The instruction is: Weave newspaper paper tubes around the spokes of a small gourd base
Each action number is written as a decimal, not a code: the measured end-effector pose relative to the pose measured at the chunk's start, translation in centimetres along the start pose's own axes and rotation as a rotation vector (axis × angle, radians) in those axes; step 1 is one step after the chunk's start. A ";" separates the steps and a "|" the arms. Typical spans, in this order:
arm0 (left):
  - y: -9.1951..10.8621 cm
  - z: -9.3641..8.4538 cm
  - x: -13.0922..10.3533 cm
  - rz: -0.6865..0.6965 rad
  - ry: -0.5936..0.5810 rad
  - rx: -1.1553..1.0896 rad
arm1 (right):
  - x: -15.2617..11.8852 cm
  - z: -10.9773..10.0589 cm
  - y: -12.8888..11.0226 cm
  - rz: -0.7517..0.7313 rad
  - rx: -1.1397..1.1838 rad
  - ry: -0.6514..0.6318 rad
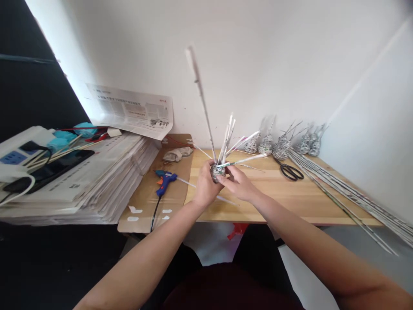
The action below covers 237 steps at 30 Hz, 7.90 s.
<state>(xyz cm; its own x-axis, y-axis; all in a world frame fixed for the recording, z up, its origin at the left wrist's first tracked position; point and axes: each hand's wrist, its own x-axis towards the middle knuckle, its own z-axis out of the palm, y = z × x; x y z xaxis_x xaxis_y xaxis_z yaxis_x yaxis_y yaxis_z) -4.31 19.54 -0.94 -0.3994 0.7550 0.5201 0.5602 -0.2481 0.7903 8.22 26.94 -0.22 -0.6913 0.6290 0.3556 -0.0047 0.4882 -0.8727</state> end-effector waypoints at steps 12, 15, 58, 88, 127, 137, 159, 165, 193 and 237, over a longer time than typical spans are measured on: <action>-4.7 5.1 6.5 0.090 -0.052 -0.063 | 6.5 -2.9 6.9 0.014 0.244 0.122; -5.2 6.3 7.3 0.056 -0.081 -0.070 | 6.8 -3.4 7.8 0.022 0.241 0.146; -6.4 7.3 7.3 -0.454 -0.215 -0.720 | 6.1 -5.5 8.0 0.321 0.722 0.503; -6.3 7.6 7.5 -0.545 -0.025 -0.951 | 5.9 -4.8 8.2 0.334 0.552 0.513; -6.7 7.4 7.3 -0.044 -0.009 -0.640 | 5.1 -5.3 7.5 -0.269 -0.561 0.376; -6.6 7.4 7.3 -0.201 -0.064 -0.685 | 4.6 -4.3 7.2 -0.158 -0.263 0.355; -7.0 8.1 7.2 -0.243 0.007 -0.507 | 4.5 -3.5 7.3 0.006 -0.110 0.313; -6.0 8.5 6.4 -0.125 -0.056 -0.447 | 5.0 -4.2 8.6 0.137 -0.045 0.394; -5.3 7.7 6.6 0.061 0.013 -0.234 | 5.7 -3.8 8.9 0.265 0.524 0.377; -5.5 7.8 6.8 -0.495 -0.115 -0.846 | 5.8 -4.1 6.8 0.323 0.497 0.347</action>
<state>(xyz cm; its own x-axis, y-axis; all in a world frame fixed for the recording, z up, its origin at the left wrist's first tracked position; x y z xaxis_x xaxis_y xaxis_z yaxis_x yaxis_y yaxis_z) -4.44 30.76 -4.27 -0.3506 0.9340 0.0686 -0.3730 -0.2065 0.9046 7.16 36.41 -2.73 -0.4424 0.8944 0.0657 -0.2257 -0.0401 -0.9734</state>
